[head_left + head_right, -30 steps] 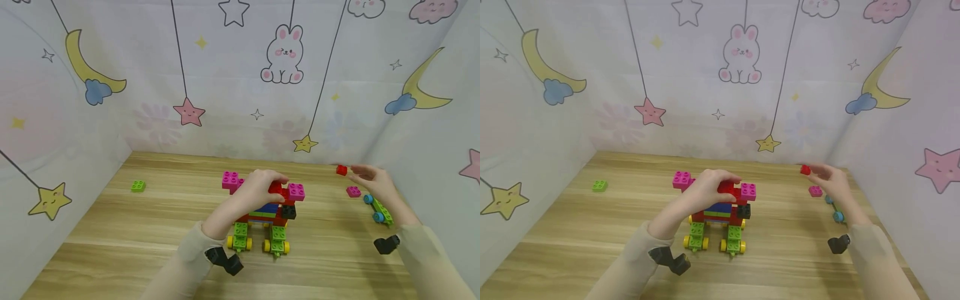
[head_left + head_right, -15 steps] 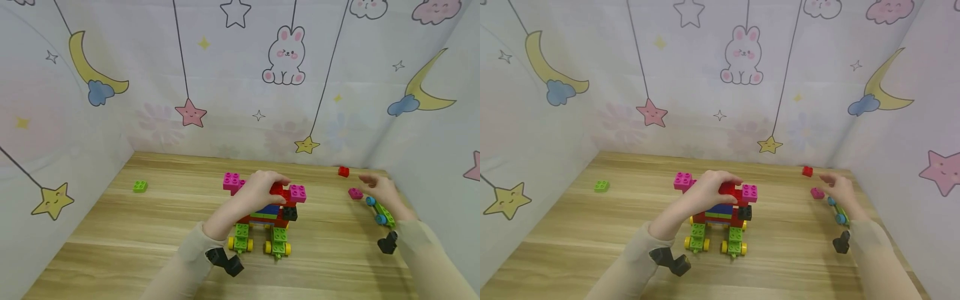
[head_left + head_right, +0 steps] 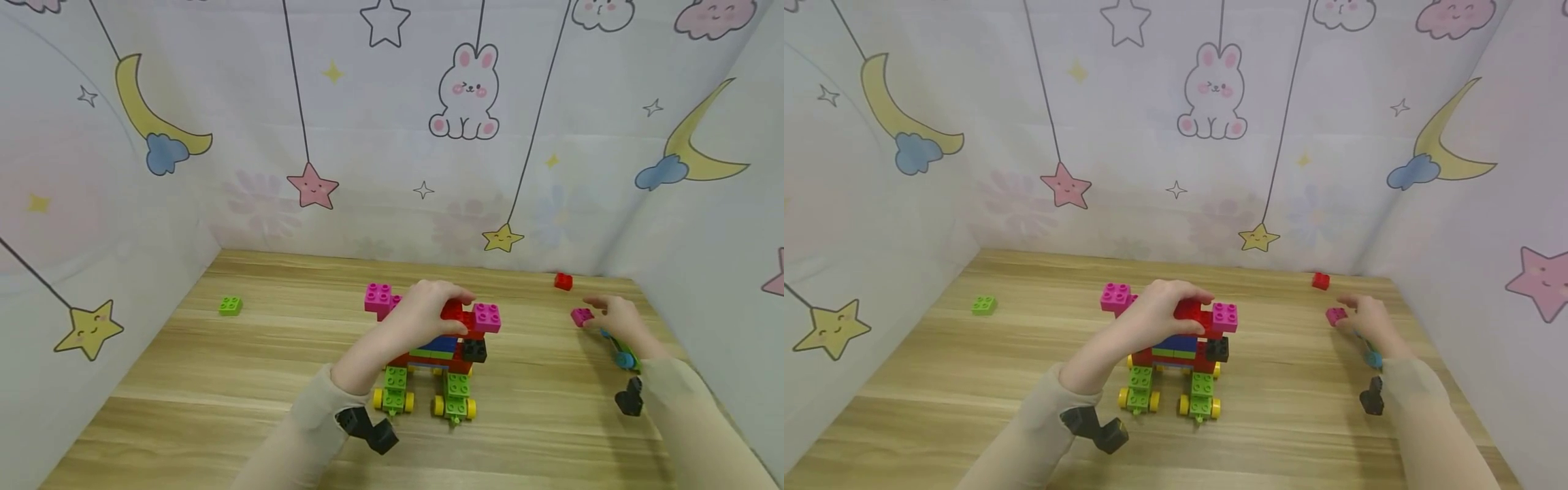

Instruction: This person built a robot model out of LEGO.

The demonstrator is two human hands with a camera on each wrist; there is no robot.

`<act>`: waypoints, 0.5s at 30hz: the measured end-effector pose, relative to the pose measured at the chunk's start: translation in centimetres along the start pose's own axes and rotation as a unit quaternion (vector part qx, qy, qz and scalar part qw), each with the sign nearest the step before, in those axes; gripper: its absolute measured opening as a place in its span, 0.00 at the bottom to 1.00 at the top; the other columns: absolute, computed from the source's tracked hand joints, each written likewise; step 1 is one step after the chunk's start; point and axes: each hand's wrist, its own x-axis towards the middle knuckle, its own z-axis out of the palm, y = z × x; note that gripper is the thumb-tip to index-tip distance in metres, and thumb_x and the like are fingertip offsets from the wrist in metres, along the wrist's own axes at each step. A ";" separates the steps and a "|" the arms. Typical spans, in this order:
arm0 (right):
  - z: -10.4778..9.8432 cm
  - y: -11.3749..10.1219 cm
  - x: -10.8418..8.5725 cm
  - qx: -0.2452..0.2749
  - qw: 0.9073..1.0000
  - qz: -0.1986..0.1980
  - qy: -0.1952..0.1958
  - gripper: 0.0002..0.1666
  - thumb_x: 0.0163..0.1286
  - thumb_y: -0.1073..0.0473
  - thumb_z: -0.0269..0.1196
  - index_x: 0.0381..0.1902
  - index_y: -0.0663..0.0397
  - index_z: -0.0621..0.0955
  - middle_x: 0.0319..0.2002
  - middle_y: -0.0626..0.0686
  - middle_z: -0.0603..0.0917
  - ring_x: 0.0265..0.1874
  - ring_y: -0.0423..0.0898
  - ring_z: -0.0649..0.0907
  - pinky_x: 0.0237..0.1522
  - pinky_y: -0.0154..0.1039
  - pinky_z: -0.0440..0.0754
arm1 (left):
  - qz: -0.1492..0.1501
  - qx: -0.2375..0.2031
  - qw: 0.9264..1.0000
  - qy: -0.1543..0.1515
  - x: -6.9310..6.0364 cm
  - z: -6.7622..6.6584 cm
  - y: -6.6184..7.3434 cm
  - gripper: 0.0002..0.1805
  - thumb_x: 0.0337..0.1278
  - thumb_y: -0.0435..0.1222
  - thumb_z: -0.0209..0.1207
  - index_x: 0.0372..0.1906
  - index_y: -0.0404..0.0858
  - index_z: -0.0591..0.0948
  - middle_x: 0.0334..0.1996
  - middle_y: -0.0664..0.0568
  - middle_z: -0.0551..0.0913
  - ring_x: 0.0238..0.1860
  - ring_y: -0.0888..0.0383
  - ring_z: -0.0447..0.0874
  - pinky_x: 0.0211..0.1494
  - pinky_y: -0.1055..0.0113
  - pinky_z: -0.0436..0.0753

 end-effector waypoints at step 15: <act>0.7 0.0 0.2 -0.002 1.000 -0.018 0.010 0.26 0.62 0.67 0.65 0.55 0.79 0.75 0.53 0.78 0.77 0.51 0.76 0.75 0.51 0.66 0.75 | 0.001 -0.001 1.000 0.000 -0.1 0.0 0.0 0.24 0.56 0.36 0.67 0.60 0.39 0.80 0.56 0.50 0.83 0.57 0.54 0.81 0.58 0.67 0.80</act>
